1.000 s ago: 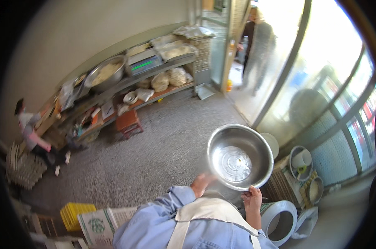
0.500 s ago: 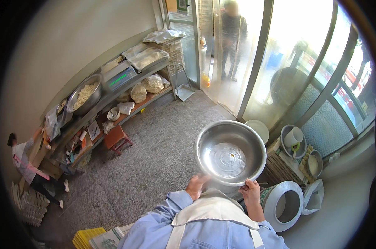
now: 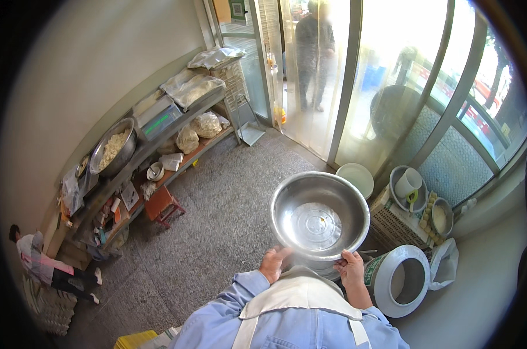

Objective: The person scoops flour from a large sack into a scoop, weighs it on a digital scale, and pours it into a mixing bowl. They then add a small packet of powder and pour water from a bucket into the bowl.

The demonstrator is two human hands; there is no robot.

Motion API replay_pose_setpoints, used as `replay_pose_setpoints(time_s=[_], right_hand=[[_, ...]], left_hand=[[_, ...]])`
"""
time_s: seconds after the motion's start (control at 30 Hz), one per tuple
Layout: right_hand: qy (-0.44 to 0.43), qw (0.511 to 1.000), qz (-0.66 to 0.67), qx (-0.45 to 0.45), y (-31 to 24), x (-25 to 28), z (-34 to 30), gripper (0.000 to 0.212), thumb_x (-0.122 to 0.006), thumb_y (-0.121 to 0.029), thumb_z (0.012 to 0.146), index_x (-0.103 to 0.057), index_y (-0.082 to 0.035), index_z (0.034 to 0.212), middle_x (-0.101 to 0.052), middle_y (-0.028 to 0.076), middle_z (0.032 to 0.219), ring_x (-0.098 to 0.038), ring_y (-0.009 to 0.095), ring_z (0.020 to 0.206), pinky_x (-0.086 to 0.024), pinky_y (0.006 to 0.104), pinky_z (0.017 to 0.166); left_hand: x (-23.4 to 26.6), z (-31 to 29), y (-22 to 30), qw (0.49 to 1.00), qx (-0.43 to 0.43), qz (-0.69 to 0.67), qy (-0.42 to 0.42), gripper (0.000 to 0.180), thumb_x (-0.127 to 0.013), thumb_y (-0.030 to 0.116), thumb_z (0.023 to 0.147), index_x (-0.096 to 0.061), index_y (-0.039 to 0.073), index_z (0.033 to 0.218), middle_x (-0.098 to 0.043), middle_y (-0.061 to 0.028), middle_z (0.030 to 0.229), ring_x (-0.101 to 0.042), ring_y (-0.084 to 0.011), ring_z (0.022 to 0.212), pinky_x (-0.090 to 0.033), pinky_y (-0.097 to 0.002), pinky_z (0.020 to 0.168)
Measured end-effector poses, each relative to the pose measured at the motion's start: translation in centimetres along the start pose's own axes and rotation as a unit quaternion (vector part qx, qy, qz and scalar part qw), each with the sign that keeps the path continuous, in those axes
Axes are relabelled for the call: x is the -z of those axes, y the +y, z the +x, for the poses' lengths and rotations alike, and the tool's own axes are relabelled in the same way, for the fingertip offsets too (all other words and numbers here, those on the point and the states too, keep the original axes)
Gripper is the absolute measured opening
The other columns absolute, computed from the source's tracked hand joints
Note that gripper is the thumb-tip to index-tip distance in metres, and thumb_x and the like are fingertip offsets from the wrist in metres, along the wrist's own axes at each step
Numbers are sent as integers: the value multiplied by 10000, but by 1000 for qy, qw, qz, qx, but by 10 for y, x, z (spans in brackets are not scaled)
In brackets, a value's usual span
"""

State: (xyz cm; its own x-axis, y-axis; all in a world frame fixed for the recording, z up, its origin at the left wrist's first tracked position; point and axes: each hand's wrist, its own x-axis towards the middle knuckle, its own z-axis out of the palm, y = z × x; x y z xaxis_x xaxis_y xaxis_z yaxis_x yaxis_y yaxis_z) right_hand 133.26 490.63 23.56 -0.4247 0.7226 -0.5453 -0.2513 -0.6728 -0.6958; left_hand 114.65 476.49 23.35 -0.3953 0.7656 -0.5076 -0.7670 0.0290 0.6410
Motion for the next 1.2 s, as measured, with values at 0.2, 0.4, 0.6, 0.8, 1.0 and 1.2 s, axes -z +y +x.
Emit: replay_pose_setpoints(time_s=[0.2, 0.4, 0.6, 0.8, 1.0, 1.2], right_hand=[[4, 1000, -2, -5, 0, -1, 2, 52, -522, -109, 828, -506, -66, 804, -575, 50, 655, -552, 141, 519, -486, 272, 438], [10, 1000, 0, -11, -2, 2, 1, 59, -521, -108, 829, -503, -66, 792, -576, 56, 654, -552, 147, 522, -481, 272, 439], [22, 1000, -4, -8, -4, 4, -3, 49, -515, -103, 831, -513, -61, 808, -573, 49, 660, -552, 144, 523, -480, 269, 439], [19, 1000, -5, -4, -4, 11, -2, 51, -514, -103, 828, -525, -58, 806, -569, 34, 663, -557, 136, 532, -480, 257, 437], [13, 1000, 2, 6, -2, 18, 0, 48, -525, -107, 823, -531, -65, 799, -567, 22, 661, -562, 134, 541, -484, 253, 436], [22, 1000, 1, 8, -2, 17, -2, 49, -528, -110, 821, -536, -67, 800, -566, 16, 656, -565, 132, 537, -483, 250, 433]], left_hand=[[4, 6, -3, 1000, 2, 3, 4, 179, -605, 154, 801, -555, 85, 959, -601, -12, 904, -578, -97, 755, -509, -233, 687], [0, 4, -5, 1000, 1, -14, -7, 166, -608, 149, 798, -554, 87, 942, -604, -11, 888, -582, -106, 750, -511, -242, 693], [-4, 3, -4, 1000, 19, -8, 7, 154, -607, 147, 792, -552, 91, 924, -602, -10, 877, -575, -109, 757, -501, -255, 708], [-1, 12, -10, 1000, 12, 16, 1, 180, -616, 157, 783, -556, 93, 940, -600, -4, 867, -566, -103, 751, -486, -252, 699], [-4, 14, -11, 999, 16, 26, -13, 171, -618, 172, 787, -564, 110, 937, -593, 9, 875, -562, -97, 778, -485, -250, 714], [-6, 11, -9, 999, 17, 27, -15, 163, -619, 178, 792, -565, 114, 932, -592, 13, 880, -562, -95, 789, -487, -251, 721]])
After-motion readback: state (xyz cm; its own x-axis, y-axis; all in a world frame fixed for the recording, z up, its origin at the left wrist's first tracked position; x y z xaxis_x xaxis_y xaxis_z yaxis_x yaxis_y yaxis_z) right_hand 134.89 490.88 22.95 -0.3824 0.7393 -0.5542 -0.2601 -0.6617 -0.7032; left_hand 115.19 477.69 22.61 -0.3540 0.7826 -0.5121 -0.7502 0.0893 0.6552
